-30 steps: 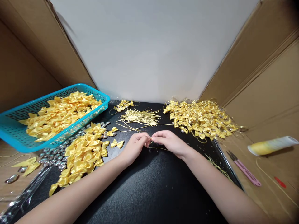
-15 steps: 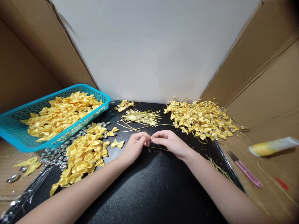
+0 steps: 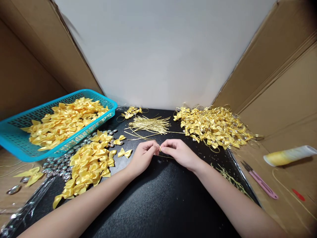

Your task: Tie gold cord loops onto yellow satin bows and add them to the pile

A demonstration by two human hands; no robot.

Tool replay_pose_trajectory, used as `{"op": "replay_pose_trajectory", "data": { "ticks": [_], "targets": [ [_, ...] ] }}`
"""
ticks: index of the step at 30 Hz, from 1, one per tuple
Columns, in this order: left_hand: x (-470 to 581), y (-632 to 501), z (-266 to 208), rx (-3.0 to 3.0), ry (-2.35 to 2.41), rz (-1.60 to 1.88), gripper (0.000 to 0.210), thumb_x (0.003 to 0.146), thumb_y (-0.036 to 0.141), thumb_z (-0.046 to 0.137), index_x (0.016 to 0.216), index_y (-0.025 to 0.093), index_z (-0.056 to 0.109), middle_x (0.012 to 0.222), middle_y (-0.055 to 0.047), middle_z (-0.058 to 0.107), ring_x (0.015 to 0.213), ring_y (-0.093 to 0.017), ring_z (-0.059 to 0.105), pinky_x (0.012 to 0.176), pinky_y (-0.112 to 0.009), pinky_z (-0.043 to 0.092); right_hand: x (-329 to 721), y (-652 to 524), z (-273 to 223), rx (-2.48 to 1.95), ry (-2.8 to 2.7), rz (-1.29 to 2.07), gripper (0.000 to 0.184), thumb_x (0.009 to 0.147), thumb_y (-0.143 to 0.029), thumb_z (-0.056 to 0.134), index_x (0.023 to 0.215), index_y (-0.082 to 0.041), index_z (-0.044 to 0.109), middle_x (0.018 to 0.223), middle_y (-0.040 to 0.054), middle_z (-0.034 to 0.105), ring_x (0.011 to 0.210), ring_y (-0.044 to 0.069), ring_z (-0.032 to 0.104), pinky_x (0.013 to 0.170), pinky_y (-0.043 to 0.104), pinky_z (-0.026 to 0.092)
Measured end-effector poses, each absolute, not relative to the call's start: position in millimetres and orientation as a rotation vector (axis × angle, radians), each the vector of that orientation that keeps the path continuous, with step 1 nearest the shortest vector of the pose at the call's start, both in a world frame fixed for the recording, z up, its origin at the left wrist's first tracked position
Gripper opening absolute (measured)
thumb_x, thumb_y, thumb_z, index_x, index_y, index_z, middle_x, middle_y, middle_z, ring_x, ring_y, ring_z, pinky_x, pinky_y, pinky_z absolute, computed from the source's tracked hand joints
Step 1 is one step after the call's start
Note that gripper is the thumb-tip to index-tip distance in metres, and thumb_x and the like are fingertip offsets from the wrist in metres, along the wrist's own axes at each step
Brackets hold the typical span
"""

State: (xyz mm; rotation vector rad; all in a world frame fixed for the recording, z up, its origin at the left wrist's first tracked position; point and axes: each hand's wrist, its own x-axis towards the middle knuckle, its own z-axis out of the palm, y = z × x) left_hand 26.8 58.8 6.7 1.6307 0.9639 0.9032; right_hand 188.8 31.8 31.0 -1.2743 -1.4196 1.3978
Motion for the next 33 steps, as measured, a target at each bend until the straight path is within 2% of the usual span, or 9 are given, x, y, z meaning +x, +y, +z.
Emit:
{"op": "replay_pose_trajectory", "data": {
  "ticks": [11,21,27,33],
  "targets": [
    [27.2,60.3,0.6,1.578,0.977,0.862,0.025,0.075,0.030,0.044,0.052,0.019,0.048,0.054,0.003,0.047,0.058,-0.014,0.044,0.060,-0.025,0.038,189.0,31.4,29.6,-1.341,-1.596,1.243,0.013,0.082,-0.022,0.058,0.077,-0.015,0.068,0.073,0.0006,0.065,0.065,0.012,0.053,0.064,0.027,0.042],
    [27.7,59.9,-1.2,1.541,0.964,0.857,0.024,0.074,0.030,0.045,0.052,0.019,0.049,0.054,0.003,0.047,0.057,-0.013,0.043,0.059,-0.025,0.038,189.0,30.2,30.2,-1.330,-1.675,1.107,0.010,0.080,-0.017,0.058,0.075,-0.015,0.067,0.071,-0.0013,0.060,0.062,0.011,0.044,0.062,0.026,0.038],
    [27.7,59.4,-2.3,1.524,0.958,0.851,0.024,0.074,0.029,0.046,0.053,0.018,0.050,0.054,0.003,0.048,0.057,-0.013,0.043,0.060,-0.025,0.037,188.1,30.4,27.3,-1.327,-1.645,1.109,0.006,0.076,-0.015,0.061,0.072,-0.016,0.065,0.070,-0.0018,0.060,0.062,0.010,0.046,0.063,0.025,0.040],
    [27.3,59.8,-2.6,1.512,0.953,0.848,0.025,0.074,0.028,0.047,0.052,0.018,0.049,0.053,0.003,0.047,0.057,-0.013,0.043,0.060,-0.025,0.036,190.5,32.7,25.4,-1.317,-1.658,1.128,0.008,0.077,-0.019,0.061,0.073,-0.016,0.066,0.072,-0.0001,0.062,0.064,0.012,0.050,0.065,0.026,0.042]
  ]
}}
